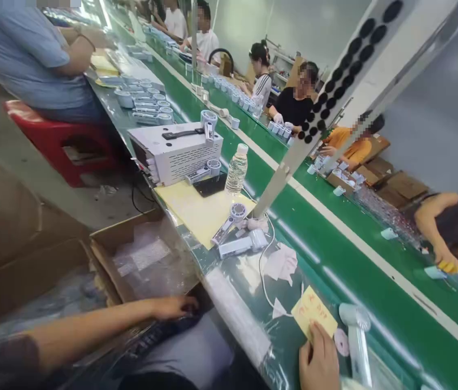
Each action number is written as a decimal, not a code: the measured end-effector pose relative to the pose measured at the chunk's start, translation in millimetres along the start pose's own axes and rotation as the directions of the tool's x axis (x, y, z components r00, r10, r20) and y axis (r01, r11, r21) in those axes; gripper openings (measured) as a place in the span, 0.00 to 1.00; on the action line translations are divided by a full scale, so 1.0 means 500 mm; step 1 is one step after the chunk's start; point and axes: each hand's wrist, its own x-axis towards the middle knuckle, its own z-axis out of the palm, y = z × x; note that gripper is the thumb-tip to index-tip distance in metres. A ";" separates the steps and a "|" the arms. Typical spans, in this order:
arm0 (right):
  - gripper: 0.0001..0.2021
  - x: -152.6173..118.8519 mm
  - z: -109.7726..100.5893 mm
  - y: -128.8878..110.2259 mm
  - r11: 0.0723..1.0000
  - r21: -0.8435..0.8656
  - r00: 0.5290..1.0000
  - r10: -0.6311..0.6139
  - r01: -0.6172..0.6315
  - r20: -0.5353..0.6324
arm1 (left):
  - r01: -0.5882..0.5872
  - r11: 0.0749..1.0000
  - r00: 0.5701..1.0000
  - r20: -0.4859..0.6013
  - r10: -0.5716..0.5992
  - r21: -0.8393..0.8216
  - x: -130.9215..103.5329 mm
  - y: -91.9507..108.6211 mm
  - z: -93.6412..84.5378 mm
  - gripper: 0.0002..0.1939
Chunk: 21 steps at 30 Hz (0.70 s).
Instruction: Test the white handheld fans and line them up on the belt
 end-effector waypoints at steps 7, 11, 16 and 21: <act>0.14 -0.007 0.020 -0.015 0.997 -0.064 0.998 -0.048 0.046 -0.033 | -0.183 0.978 0.843 -0.496 0.210 0.104 -0.093 0.138 -0.219 0.20; 0.14 -0.005 0.011 -0.037 0.996 -0.078 0.999 -0.042 0.040 -0.026 | -0.071 0.936 0.445 -0.829 0.339 0.345 0.025 0.277 -0.137 0.17; 0.16 -0.024 0.004 -0.063 0.999 -0.039 0.999 -0.013 0.012 -0.030 | 0.082 0.831 0.568 -0.711 0.415 0.551 0.130 0.299 -0.062 0.25; 0.22 -0.082 0.042 -0.064 0.998 0.021 0.997 -0.057 0.058 -0.055 | 0.219 0.786 0.476 -0.767 0.431 0.578 0.124 0.250 -0.074 0.20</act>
